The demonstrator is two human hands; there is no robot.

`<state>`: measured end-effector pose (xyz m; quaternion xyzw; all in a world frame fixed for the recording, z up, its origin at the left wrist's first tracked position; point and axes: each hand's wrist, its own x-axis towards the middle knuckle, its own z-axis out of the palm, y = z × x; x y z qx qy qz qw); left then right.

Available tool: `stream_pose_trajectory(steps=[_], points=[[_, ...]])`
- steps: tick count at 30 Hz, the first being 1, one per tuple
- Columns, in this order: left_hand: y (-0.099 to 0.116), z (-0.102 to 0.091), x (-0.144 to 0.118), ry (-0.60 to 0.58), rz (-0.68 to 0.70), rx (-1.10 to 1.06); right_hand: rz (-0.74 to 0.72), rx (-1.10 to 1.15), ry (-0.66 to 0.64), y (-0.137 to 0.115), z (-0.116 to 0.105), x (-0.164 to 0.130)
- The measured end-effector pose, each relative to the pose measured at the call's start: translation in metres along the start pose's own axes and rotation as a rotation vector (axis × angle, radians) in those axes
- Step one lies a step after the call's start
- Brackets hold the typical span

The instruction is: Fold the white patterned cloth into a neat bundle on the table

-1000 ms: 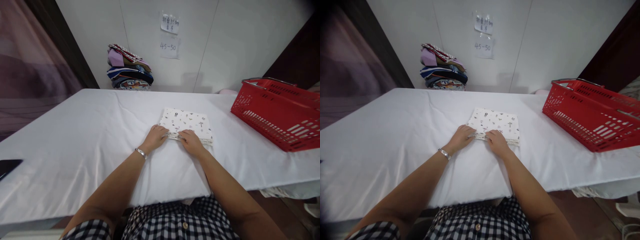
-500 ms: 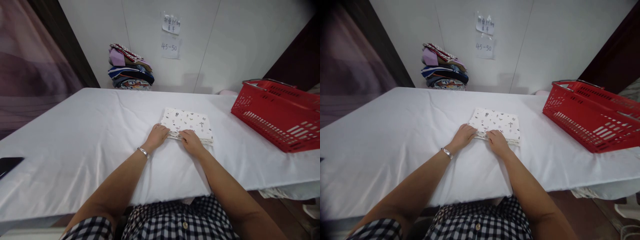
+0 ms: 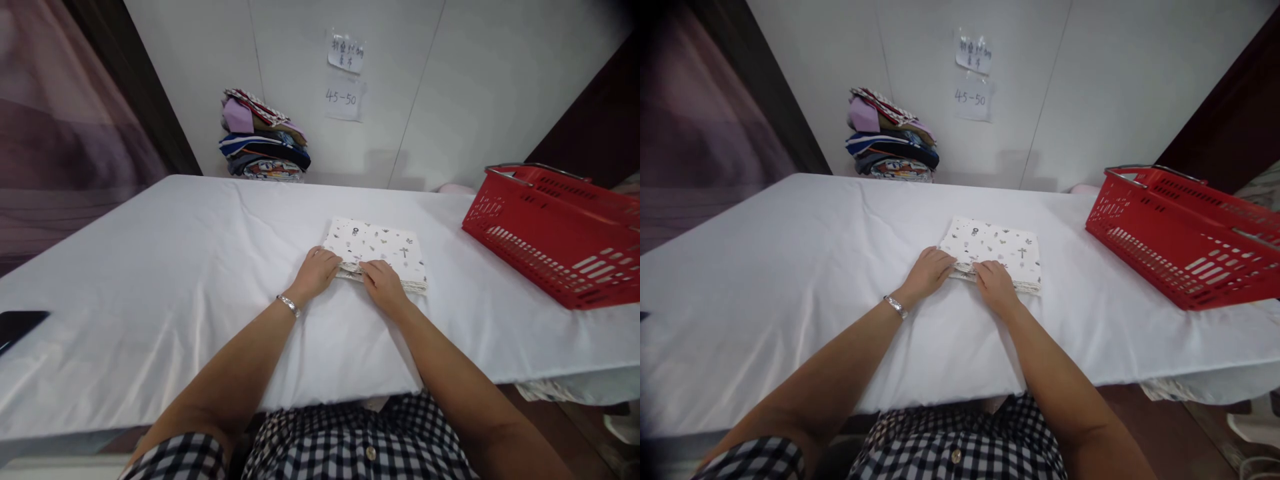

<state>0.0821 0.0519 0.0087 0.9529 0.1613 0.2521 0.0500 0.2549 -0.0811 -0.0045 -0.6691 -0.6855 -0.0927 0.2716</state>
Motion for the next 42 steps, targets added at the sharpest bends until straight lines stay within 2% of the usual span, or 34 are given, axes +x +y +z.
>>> stream_pose_trajectory(steps=[5,10,28,35,42], points=[[-0.001,-0.002,-0.003,-0.033,0.011,-0.013,-0.025,0.000,-0.085,-0.005,-0.004,-0.001],[-0.002,-0.005,-0.006,-0.060,0.016,-0.061,-0.024,-0.003,-0.108,-0.006,-0.005,-0.002],[-0.007,0.006,-0.005,-0.015,-0.026,-0.073,0.010,0.006,-0.027,-0.003,0.002,0.001],[-0.003,0.003,0.003,0.049,0.003,0.018,0.026,-0.044,0.098,-0.002,0.008,0.004],[-0.001,0.003,0.002,-0.006,-0.030,0.062,0.015,-0.075,-0.021,-0.003,0.007,0.005]])
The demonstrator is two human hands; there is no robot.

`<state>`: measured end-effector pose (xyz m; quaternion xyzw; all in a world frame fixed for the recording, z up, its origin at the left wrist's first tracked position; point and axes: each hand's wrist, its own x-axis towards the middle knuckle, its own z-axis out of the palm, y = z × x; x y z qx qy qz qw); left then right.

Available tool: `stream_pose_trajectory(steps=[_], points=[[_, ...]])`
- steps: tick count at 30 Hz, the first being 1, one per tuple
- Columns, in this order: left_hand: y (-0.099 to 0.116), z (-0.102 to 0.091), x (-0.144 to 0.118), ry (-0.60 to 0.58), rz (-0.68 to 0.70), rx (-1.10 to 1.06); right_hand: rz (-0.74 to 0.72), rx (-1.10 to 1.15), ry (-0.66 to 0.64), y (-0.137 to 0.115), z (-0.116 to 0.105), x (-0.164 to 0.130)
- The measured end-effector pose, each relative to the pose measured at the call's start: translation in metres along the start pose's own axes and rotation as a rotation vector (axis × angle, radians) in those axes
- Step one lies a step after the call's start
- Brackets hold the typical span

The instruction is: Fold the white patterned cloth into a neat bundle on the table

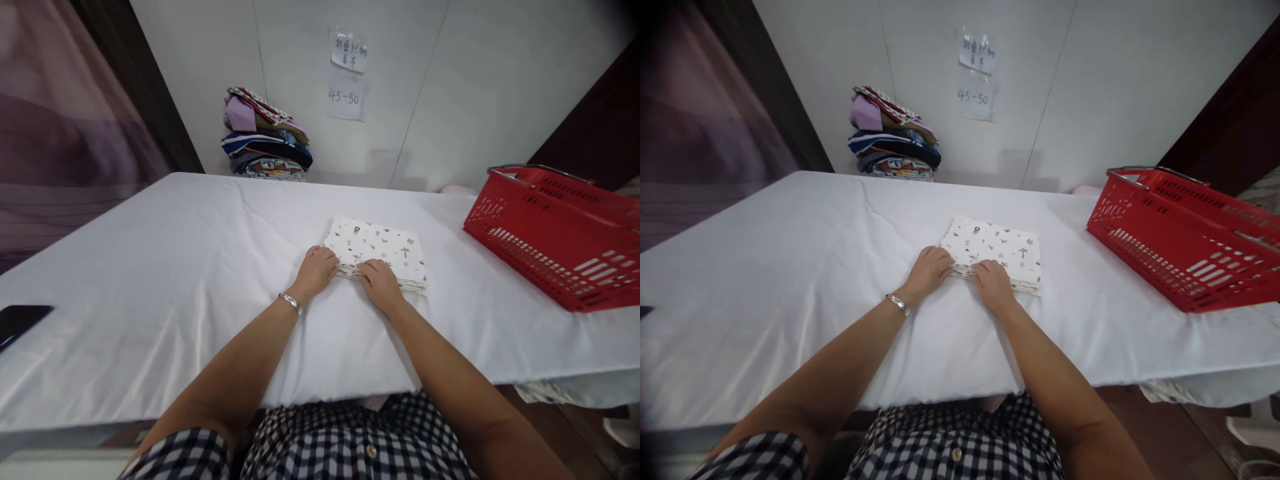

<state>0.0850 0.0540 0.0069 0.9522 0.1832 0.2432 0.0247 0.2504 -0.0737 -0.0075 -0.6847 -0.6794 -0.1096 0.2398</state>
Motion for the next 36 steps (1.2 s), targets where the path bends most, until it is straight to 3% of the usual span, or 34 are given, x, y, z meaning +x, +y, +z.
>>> stream_pose_trajectory(steps=[15,21,30,36], points=[[-0.013,-0.007,-0.009,0.017,-0.005,-0.021,-0.021,0.082,0.000,0.004,0.000,-0.004],[-0.019,-0.002,-0.014,0.027,-0.067,-0.007,-0.022,0.109,0.008,0.001,-0.003,-0.004],[-0.021,-0.011,-0.026,-0.083,-0.196,-0.080,-0.034,0.114,0.007,0.003,0.000,-0.005],[-0.023,-0.010,-0.026,-0.051,-0.212,-0.083,-0.040,0.121,0.013,0.004,0.001,-0.005]])
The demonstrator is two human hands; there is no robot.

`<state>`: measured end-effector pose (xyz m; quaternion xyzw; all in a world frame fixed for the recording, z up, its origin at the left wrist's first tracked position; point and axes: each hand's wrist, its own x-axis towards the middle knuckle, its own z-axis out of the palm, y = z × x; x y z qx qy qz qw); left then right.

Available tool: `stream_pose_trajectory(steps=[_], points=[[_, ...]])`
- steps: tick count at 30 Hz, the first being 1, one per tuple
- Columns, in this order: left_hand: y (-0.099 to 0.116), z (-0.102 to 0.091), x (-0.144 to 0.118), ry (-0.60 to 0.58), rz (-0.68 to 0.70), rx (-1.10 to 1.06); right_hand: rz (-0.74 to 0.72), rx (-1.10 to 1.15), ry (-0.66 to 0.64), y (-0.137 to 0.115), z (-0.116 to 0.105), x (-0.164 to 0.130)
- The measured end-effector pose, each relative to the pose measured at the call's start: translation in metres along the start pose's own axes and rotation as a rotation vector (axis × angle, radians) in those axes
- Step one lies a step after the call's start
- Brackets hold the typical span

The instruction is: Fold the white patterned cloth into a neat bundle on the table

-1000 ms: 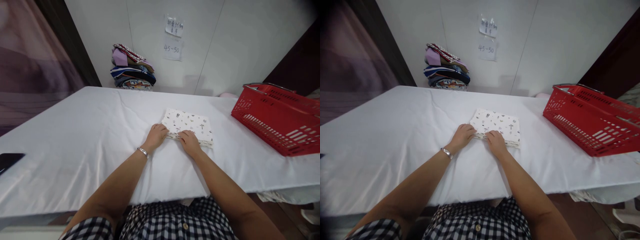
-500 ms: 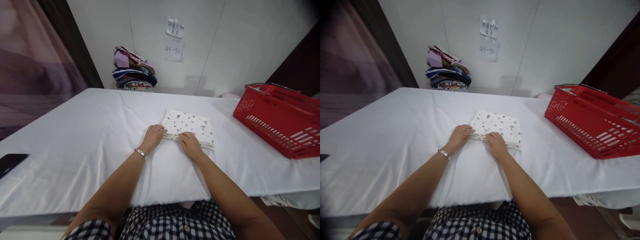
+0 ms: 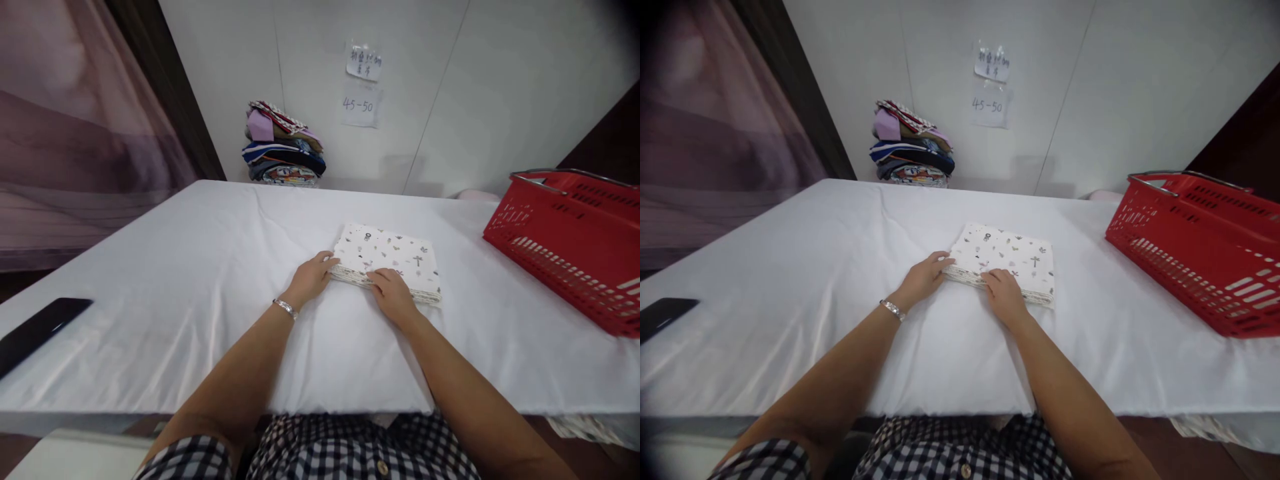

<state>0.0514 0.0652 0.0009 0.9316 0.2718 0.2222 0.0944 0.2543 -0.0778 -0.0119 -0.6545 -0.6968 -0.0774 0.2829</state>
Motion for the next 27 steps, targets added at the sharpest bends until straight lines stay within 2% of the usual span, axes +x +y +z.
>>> stream_pose_trajectory(steps=[6,11,21,24,27], points=[[-0.004,0.001,0.001,-0.002,-0.102,-0.135,0.003,-0.002,0.002,-0.001,0.000,0.000],[-0.002,-0.001,0.000,-0.021,-0.115,-0.231,0.006,-0.010,0.000,-0.002,0.000,0.000],[-0.005,0.002,0.001,-0.008,-0.123,-0.185,0.004,-0.009,0.014,-0.001,0.001,0.000],[0.007,0.001,0.002,0.072,-0.043,-0.071,0.016,-0.016,0.017,-0.003,0.001,0.001],[0.027,0.001,0.005,0.109,0.136,0.025,0.038,-0.030,0.009,-0.007,-0.001,0.003]])
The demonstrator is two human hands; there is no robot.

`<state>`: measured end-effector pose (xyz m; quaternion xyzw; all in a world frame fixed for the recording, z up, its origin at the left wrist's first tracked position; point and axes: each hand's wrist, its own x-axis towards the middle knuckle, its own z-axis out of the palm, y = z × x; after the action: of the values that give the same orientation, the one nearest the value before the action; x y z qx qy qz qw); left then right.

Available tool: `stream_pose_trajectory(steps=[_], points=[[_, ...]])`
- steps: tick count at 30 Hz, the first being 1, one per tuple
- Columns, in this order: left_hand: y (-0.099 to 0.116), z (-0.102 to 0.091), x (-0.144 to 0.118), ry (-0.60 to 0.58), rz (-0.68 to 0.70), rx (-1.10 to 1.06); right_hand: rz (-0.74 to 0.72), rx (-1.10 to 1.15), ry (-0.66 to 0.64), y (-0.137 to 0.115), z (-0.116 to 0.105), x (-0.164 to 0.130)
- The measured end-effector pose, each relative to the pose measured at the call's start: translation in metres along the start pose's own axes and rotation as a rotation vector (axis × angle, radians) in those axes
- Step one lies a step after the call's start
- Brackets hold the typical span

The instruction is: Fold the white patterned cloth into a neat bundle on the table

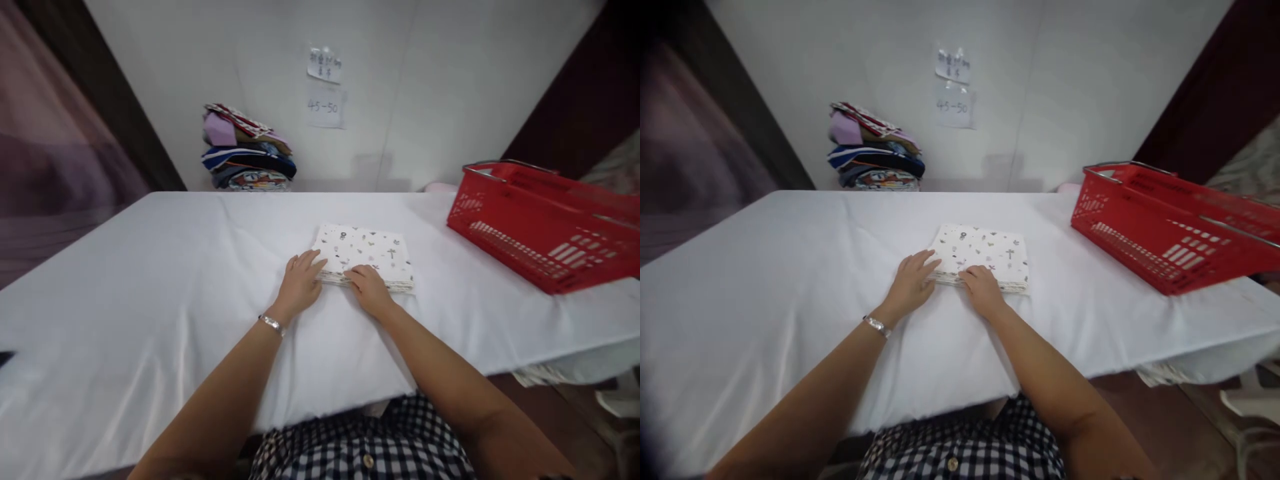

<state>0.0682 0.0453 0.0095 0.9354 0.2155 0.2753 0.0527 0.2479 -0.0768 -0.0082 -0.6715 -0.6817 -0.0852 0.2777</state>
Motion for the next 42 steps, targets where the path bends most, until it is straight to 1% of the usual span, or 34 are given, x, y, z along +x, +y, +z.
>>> stream_pose_trajectory(steps=[2,3,5,7,11,15,17,19,21,23,25,27,29,32,35,37,40,42], points=[[0.011,0.003,0.003,-0.043,0.109,0.005,0.013,-0.023,-0.017,-0.002,-0.001,0.002],[0.014,0.006,0.005,-0.076,0.142,0.000,0.018,-0.038,-0.025,-0.003,-0.002,0.003],[0.016,0.012,0.007,-0.139,0.166,-0.012,0.023,-0.064,-0.036,-0.004,-0.002,0.004],[0.013,0.017,0.008,-0.175,0.159,-0.023,0.020,-0.072,-0.047,-0.004,-0.004,0.004],[0.004,0.023,0.008,-0.164,0.150,-0.046,0.019,-0.084,-0.060,0.003,-0.013,-0.006],[0.002,0.024,0.007,-0.138,0.156,-0.080,0.061,-0.117,-0.029,0.024,-0.039,-0.035],[0.003,0.025,0.007,-0.138,0.149,-0.088,0.123,-0.127,0.013,0.038,-0.056,-0.055],[0.003,0.026,0.007,-0.148,0.137,-0.082,0.213,-0.109,0.097,0.052,-0.071,-0.076],[0.004,0.026,0.008,-0.160,0.128,-0.068,0.356,-0.031,0.213,0.064,-0.082,-0.092],[0.005,0.027,0.008,-0.168,0.122,-0.056,0.547,0.119,0.286,0.070,-0.087,-0.098],[0.005,0.027,0.009,-0.171,0.116,-0.050,0.763,0.327,0.276,0.071,-0.087,-0.095],[0.005,0.027,0.009,-0.174,0.115,-0.044,0.929,0.526,0.217,0.068,-0.087,-0.086],[0.005,0.027,0.010,-0.176,0.122,-0.039,1.014,0.652,0.152,0.064,-0.088,-0.074],[0.005,0.026,0.009,-0.179,0.131,-0.041,1.095,0.699,0.065,0.059,-0.089,-0.058],[0.004,0.025,0.009,-0.181,0.130,-0.046,1.137,0.687,0.030,0.059,-0.090,-0.046],[0.004,0.025,0.008,-0.179,0.131,-0.049,1.113,0.683,0.061,0.061,-0.090,-0.039],[0.005,0.025,0.008,-0.176,0.134,-0.053,1.041,0.663,0.147,0.066,-0.089,-0.033],[0.007,0.025,0.007,-0.178,0.133,-0.053,1.027,0.620,0.151,0.070,-0.085,-0.034]])
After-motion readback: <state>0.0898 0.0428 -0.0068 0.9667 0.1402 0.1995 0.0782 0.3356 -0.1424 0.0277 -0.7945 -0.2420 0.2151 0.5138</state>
